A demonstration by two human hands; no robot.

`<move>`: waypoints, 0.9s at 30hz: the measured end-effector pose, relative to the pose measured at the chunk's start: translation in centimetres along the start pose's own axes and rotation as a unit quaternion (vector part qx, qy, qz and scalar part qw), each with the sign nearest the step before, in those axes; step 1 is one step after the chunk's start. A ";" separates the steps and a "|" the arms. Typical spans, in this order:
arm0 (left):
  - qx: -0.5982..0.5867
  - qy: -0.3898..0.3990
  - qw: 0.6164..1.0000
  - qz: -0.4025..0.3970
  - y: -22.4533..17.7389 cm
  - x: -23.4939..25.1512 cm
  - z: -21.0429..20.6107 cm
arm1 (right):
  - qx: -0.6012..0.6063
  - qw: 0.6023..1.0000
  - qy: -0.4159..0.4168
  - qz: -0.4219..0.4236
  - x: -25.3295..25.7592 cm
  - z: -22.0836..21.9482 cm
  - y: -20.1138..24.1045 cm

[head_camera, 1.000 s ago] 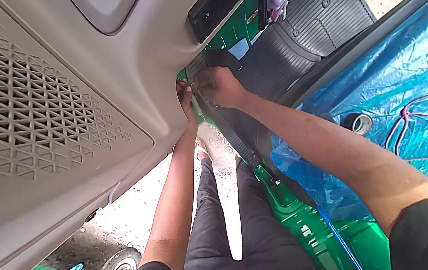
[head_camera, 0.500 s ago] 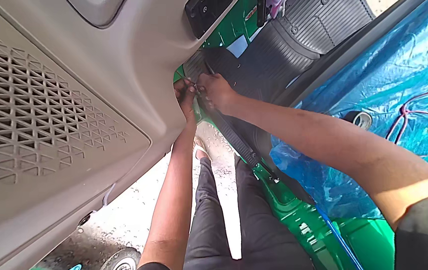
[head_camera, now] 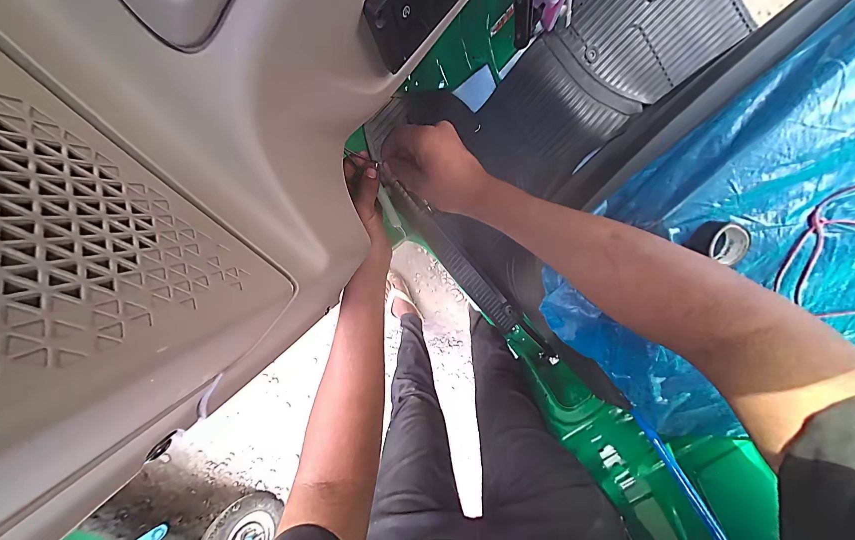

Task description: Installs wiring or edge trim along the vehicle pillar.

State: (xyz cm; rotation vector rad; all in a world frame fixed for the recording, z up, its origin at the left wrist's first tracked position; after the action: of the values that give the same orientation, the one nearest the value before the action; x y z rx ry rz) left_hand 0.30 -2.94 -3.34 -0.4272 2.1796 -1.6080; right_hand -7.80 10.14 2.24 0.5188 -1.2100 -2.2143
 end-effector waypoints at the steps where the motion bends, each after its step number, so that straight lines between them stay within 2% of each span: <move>1: -0.001 0.008 1.000 -0.003 0.0 0.1 0.0 | -0.001 1.000 -0.003 0.002 0.0 -0.1 -0.1; 8: -0.012 0.033 0.999 -0.037 0.2 0.2 0.3 | 0.034 0.997 -0.064 0.010 0.1 -1.3 0.0; 10: -0.020 0.035 0.998 -0.048 0.4 0.3 0.4 | 0.067 0.995 -0.066 -0.039 0.1 -1.7 0.0; 12: -0.019 0.051 0.997 -0.057 0.5 0.4 0.5 | 0.177 0.973 -0.059 -0.138 0.1 -2.2 -0.4; 13: -0.016 0.057 0.996 -0.063 0.6 0.4 0.5 | 0.275 0.938 -0.057 -0.203 0.0 -2.6 -0.7; 15: -0.014 0.060 0.996 -0.067 0.6 0.4 0.6 | 0.489 0.813 -0.014 -0.317 -0.3 -3.2 -0.6; 16: -0.011 0.066 0.995 -0.068 0.5 0.3 0.6 | 0.550 0.756 0.024 -0.353 -0.5 -3.0 -0.6; 17: -0.008 0.066 0.996 -0.067 0.5 0.3 0.6 | 0.569 0.733 0.045 -0.369 -0.6 -2.7 -0.6; 18: -0.010 0.061 0.996 -0.066 0.5 0.3 0.6 | 0.550 0.750 0.047 -0.364 -0.6 -2.2 -0.6; 20: -0.006 0.035 0.998 -0.055 0.5 0.4 0.6 | 0.424 0.858 0.026 -0.290 -0.1 -1.2 -0.9; 22: 0.003 0.014 1.000 -0.028 0.2 0.2 0.5 | 0.249 0.953 0.024 -0.171 0.1 -0.3 -0.8; 24: -0.002 0.008 1.000 -0.021 0.2 0.2 0.4 | 0.116 0.989 0.027 -0.083 0.3 0.2 -0.3; 27: -0.009 0.017 0.999 -0.026 0.1 0.1 0.3 | 0.045 0.999 0.002 -0.023 0.2 -0.1 -0.1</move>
State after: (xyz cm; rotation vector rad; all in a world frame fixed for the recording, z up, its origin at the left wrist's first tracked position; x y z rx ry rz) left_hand 0.38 -3.23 -3.54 -0.4669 2.2268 -1.6362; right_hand -7.90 9.98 2.07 0.5931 -1.3132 -2.2040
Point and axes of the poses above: each hand's wrist, its own x-axis towards the middle knuckle, its own z-axis out of the back of the hand, y = z × x, the point moved 2 cm from there along x, towards the middle knuckle, and after that the axes turned 2 degrees about x, right-handed, at the moved point
